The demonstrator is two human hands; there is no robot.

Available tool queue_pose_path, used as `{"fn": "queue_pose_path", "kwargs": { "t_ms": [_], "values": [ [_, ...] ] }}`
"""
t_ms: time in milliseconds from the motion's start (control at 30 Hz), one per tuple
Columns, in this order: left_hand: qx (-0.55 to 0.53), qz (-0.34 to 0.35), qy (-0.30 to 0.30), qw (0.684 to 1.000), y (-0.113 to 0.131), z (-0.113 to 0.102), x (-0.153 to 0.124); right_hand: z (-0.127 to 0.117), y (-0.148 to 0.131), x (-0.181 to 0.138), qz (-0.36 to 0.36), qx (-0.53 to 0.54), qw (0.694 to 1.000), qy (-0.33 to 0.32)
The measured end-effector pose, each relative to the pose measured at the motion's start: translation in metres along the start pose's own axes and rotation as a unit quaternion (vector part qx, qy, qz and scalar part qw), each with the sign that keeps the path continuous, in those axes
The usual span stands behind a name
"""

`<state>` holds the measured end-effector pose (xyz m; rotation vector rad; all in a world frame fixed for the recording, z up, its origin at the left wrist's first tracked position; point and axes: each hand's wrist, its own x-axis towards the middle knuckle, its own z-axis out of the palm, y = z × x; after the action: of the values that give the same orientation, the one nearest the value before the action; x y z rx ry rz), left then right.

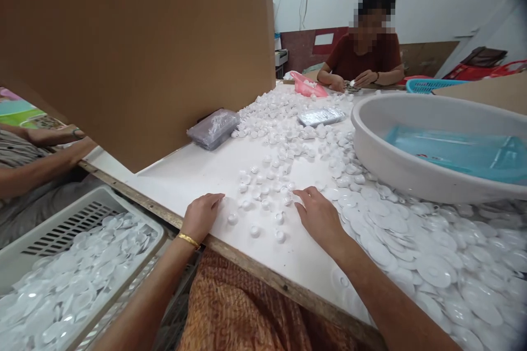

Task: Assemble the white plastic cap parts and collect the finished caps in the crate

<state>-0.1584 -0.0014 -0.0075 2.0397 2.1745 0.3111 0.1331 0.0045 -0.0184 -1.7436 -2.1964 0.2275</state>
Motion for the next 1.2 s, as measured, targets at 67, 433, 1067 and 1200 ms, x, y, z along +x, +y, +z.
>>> {"fn": "queue_pose_path", "kwargs": {
  "t_ms": [67,433,1067,1200],
  "values": [
    [0.012,-0.021,0.0,1.0,0.003,-0.005,-0.002,0.004,-0.002,0.002,-0.022,-0.004,1.0,0.001],
    [-0.009,0.005,-0.03,1.0,0.051,0.011,0.043,0.019,-0.007,0.004,-0.103,-0.034,0.994,-0.005],
    [-0.012,0.006,-0.036,0.999,0.032,0.0,0.045,-0.029,-0.004,-0.002,0.08,0.243,0.934,-0.249],
    [-0.033,-0.012,-0.04,0.999,0.031,0.001,0.043,-0.025,-0.008,-0.004,0.072,0.22,0.931,-0.281]
  ]
}}
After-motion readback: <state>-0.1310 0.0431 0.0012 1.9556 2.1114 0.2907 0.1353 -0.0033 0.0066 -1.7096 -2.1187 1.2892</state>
